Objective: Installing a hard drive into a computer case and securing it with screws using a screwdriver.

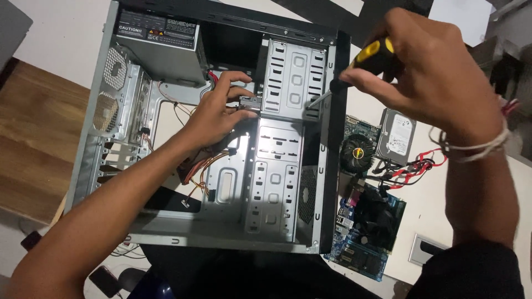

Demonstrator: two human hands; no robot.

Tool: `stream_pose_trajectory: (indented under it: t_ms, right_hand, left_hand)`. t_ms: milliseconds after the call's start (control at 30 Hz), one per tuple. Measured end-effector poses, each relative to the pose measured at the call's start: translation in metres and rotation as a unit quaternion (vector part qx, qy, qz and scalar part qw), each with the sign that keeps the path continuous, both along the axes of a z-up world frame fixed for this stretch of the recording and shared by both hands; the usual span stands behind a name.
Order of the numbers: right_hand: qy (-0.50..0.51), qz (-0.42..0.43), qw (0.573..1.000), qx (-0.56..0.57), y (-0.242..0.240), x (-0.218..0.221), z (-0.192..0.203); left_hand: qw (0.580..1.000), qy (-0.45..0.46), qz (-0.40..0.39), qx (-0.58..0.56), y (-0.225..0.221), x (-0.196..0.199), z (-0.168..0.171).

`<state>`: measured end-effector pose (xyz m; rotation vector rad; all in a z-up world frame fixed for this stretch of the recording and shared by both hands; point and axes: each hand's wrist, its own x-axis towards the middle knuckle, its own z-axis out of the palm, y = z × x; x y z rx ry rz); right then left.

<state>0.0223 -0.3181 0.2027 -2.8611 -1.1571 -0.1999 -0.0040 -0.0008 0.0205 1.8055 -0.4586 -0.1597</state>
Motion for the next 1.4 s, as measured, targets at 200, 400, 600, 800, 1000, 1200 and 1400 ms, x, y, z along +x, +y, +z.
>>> stream_pose_trajectory:
  t_ms: [200, 400, 600, 800, 1000, 1200, 1400]
  right_hand:
    - [-0.189, -0.084, 0.975, -0.087, 0.006, -0.001, -0.027]
    - [0.018, 0.085, 0.989, 0.124, 0.019, -0.009, -0.002]
    - [-0.084, 0.17, 0.969, 0.159, -0.001, -0.002, -0.025]
    - [0.083, 0.151, 0.982, 0.073, 0.001, -0.004, 0.004]
    - [0.088, 0.116, 0.987, 0.065, 0.0, -0.001, 0.022]
    - [-0.022, 0.078, 0.997, -0.014, -0.008, 0.002, 0.008]
    - [-0.046, 0.057, 0.997, 0.006, -0.001, -0.001, 0.0]
  left_hand:
    - [0.998, -0.005, 0.012, 0.063, 0.001, 0.001, 0.004]
    - [0.949, -0.241, -0.022, 0.205, 0.006, 0.007, -0.011]
    - [0.892, -0.35, -0.038, 0.283, 0.01, 0.014, -0.036]
    - [0.9, -0.325, -0.045, 0.288, 0.005, 0.01, -0.02]
    - [0.883, -0.336, -0.043, 0.325, 0.004, 0.009, -0.015]
    - [0.879, -0.328, -0.051, 0.343, 0.004, 0.01, -0.014]
    - [0.882, -0.317, -0.05, 0.345, 0.004, 0.009, -0.013]
